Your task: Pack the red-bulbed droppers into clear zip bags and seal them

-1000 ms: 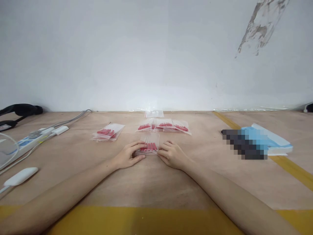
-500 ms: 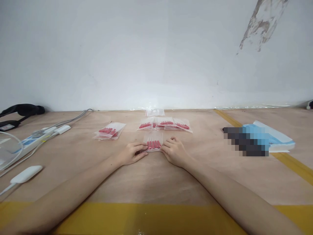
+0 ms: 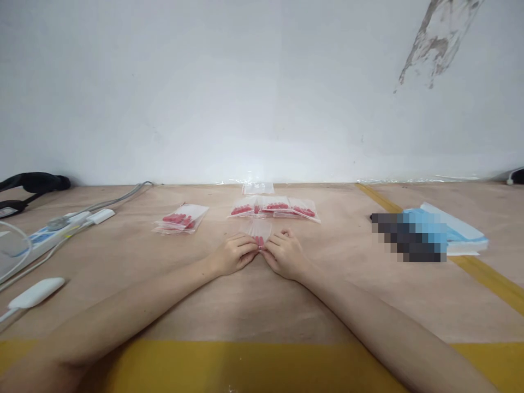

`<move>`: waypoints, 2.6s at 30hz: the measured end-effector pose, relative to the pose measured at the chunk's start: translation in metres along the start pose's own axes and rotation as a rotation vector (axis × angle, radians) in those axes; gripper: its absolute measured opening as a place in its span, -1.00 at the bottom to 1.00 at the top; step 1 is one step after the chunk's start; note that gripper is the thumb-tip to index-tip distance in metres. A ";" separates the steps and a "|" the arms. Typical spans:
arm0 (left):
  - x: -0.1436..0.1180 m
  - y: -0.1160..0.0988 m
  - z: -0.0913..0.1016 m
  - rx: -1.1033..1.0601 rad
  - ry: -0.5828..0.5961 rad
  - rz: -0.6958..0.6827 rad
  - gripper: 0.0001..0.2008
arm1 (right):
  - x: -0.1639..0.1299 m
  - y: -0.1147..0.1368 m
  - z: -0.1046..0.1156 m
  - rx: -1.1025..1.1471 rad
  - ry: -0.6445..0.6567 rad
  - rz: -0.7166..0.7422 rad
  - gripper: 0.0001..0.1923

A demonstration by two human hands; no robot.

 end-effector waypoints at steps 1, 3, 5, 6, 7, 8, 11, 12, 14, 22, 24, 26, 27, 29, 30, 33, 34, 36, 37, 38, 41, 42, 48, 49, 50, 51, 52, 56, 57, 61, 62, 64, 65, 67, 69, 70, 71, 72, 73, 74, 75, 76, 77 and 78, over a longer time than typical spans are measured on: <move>0.002 0.000 -0.002 0.018 -0.004 -0.011 -0.81 | 0.000 0.000 0.000 0.005 -0.002 0.001 -0.80; 0.004 0.000 -0.003 0.054 -0.008 -0.041 -0.80 | -0.001 -0.001 0.000 0.012 -0.006 0.003 -0.81; 0.006 -0.001 -0.003 0.081 -0.002 -0.066 -0.79 | -0.001 -0.001 0.000 0.005 -0.006 0.008 -0.81; 0.007 -0.002 -0.003 0.088 0.003 -0.072 -0.79 | 0.000 0.000 0.001 -0.004 -0.003 0.010 -0.81; 0.007 -0.002 -0.002 0.090 0.009 -0.072 -0.78 | 0.000 0.000 0.001 -0.014 0.001 0.013 -0.81; 0.007 -0.003 -0.001 0.091 0.011 -0.065 -0.78 | 0.001 0.000 0.002 -0.024 0.004 0.015 -0.81; 0.005 -0.004 0.003 0.119 -0.002 -0.043 -0.78 | 0.001 0.000 0.004 -0.042 0.006 0.013 -0.81; 0.004 -0.004 0.005 0.146 -0.007 -0.040 -0.78 | 0.001 0.000 0.006 -0.045 0.003 0.008 -0.82; -0.001 -0.004 0.010 0.214 -0.002 -0.039 -0.75 | 0.000 -0.002 0.009 -0.049 -0.003 0.000 -0.82; -0.024 0.005 0.031 0.316 0.049 0.007 -0.68 | 0.000 -0.009 0.011 -0.044 -0.003 -0.005 -0.82; -0.026 0.007 0.031 0.334 0.048 0.010 -0.66 | 0.000 -0.010 0.009 -0.058 -0.001 -0.008 -0.80; -0.025 0.007 0.032 0.332 0.062 0.006 -0.65 | 0.000 -0.012 0.008 -0.059 0.002 -0.015 -0.79; -0.025 0.007 0.032 0.318 0.073 0.008 -0.66 | 0.000 -0.013 0.007 -0.054 0.005 -0.017 -0.79; -0.022 0.007 0.032 0.271 0.071 0.032 -0.74 | -0.001 -0.014 0.007 -0.033 0.008 -0.019 -0.79; -0.021 0.007 0.032 0.235 0.062 0.049 -0.77 | -0.001 -0.013 0.007 -0.020 0.005 -0.018 -0.79; -0.018 0.006 0.027 0.084 0.042 0.101 -0.57 | 0.000 -0.009 0.006 0.045 -0.002 0.009 -0.81; -0.018 0.006 0.025 0.028 0.055 0.114 -0.56 | 0.000 -0.008 0.005 0.072 0.000 0.030 -0.82; -0.019 0.005 0.021 -0.049 0.098 0.144 -0.66 | -0.001 -0.006 0.004 0.114 0.020 0.055 -0.86; -0.021 0.004 0.021 -0.065 0.121 0.162 -0.69 | -0.002 -0.007 0.003 0.125 0.034 0.051 -0.84; -0.024 0.003 0.024 -0.071 0.132 0.183 -0.69 | -0.004 -0.008 0.004 0.133 0.049 0.036 -0.80; -0.036 0.003 0.044 -0.122 0.089 0.293 -0.68 | -0.009 -0.017 0.005 0.157 0.078 -0.027 -0.75; -0.040 0.005 0.054 -0.168 0.052 0.348 -0.68 | -0.010 -0.019 0.005 0.171 0.077 -0.040 -0.77; -0.052 0.045 0.095 -0.313 -0.476 0.749 -0.64 | -0.013 -0.025 0.003 0.220 0.077 -0.072 -0.81; -0.050 0.054 0.096 -0.265 -0.535 0.773 -0.65 | -0.013 -0.025 0.002 0.217 0.080 -0.064 -0.82; -0.047 0.063 0.094 -0.194 -0.577 0.791 -0.66 | -0.013 -0.024 0.001 0.214 0.079 -0.057 -0.82; -0.042 0.071 0.092 -0.145 -0.593 0.801 -0.67 | -0.013 -0.024 0.001 0.212 0.079 -0.053 -0.83; -0.037 0.078 0.089 -0.103 -0.598 0.808 -0.67 | -0.013 -0.024 0.000 0.210 0.077 -0.055 -0.83; -0.018 0.104 0.075 -0.030 -0.577 0.811 -0.62 | -0.014 -0.024 -0.002 0.221 0.069 -0.068 -0.82; -0.015 0.109 0.072 -0.024 -0.547 0.800 -0.62 | -0.014 -0.025 -0.002 0.224 0.066 -0.068 -0.82; -0.011 0.119 0.062 -0.044 -0.290 0.741 -0.69 | -0.014 -0.025 -0.003 0.225 0.064 -0.071 -0.83; -0.012 0.118 0.062 -0.054 -0.210 0.726 -0.72 | -0.014 -0.025 -0.003 0.225 0.067 -0.069 -0.83; -0.018 0.115 0.066 -0.075 -0.081 0.695 -0.70 | -0.014 -0.024 -0.003 0.225 0.068 -0.070 -0.83; -0.023 0.113 0.071 -0.071 -0.031 0.680 -0.63 | -0.014 -0.024 -0.003 0.227 0.070 -0.072 -0.84; -0.037 0.111 0.088 -0.024 0.043 0.673 -0.44 | -0.015 -0.024 -0.003 0.233 0.073 -0.083 -0.84; -0.057 0.113 0.107 0.155 0.200 0.712 -0.26 | -0.015 -0.025 -0.004 0.239 0.081 -0.093 -0.85; -0.068 0.116 0.117 0.209 0.266 0.757 -0.16 | -0.015 -0.025 -0.004 0.241 0.085 -0.097 -0.85; -0.080 0.120 0.127 0.241 0.291 0.812 -0.11 | -0.015 -0.025 -0.004 0.242 0.089 -0.101 -0.84; -0.090 0.124 0.135 0.240 0.291 0.837 -0.13 | -0.015 -0.025 -0.004 0.243 0.092 -0.105 -0.84; -0.099 0.127 0.141 0.200 0.297 0.839 -0.17 | -0.015 -0.025 -0.003 0.242 0.096 -0.108 -0.84; -0.106 0.129 0.146 0.156 0.295 0.832 -0.21 | -0.014 -0.025 -0.003 0.241 0.099 -0.111 -0.84; -0.112 0.130 0.149 0.123 0.294 0.814 -0.27 | -0.014 -0.025 -0.003 0.240 0.102 -0.112 -0.84; -0.115 0.131 0.151 0.103 0.292 0.786 -0.33 | -0.014 -0.025 -0.003 0.239 0.103 -0.113 -0.84; -0.118 0.129 0.151 0.105 0.278 0.754 -0.38 | -0.015 -0.025 -0.003 0.239 0.103 -0.115 -0.84; -0.119 0.126 0.151 0.134 0.239 0.721 -0.42 | -0.015 -0.025 -0.003 0.240 0.101 -0.115 -0.83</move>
Point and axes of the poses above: each hand's wrist, its own x-axis towards the middle knuckle, its own z-axis out of the back of the hand, y = z × x, the point moved 2 cm from there along x, towards the middle knuckle, and after that the axes turned 12 degrees about -x, right-handed, at the moved point
